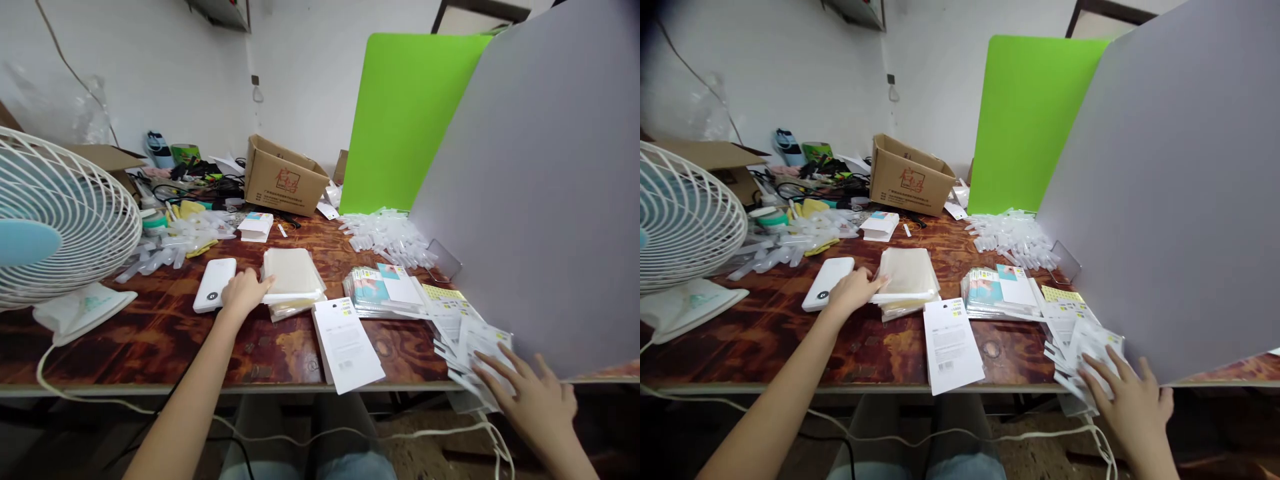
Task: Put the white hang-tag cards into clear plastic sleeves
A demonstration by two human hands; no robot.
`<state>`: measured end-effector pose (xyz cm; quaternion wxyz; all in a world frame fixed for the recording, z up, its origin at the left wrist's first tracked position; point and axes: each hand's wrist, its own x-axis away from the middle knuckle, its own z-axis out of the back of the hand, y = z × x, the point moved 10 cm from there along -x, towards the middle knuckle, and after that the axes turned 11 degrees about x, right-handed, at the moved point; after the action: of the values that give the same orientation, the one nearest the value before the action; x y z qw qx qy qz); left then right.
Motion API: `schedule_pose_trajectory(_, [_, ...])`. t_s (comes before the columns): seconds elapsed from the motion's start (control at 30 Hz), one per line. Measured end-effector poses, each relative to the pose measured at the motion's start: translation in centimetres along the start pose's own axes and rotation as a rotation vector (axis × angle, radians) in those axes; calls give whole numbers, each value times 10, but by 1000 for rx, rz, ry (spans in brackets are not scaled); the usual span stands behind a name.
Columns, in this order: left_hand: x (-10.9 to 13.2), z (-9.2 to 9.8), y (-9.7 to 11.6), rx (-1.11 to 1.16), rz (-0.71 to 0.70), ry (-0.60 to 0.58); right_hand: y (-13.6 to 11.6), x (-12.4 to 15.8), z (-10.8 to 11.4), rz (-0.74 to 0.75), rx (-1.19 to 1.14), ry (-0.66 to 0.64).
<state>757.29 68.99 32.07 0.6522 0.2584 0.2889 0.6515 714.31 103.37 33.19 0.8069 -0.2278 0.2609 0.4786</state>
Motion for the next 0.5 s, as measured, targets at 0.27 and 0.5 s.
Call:
schedule_pose_trajectory(0.27, [7,3,1,-32,-36,85,-230,41,3,750,-89,-93])
schedule_pose_trajectory(0.5, [24,17,15,447,-86,100,-218,58,35,646,-295,293])
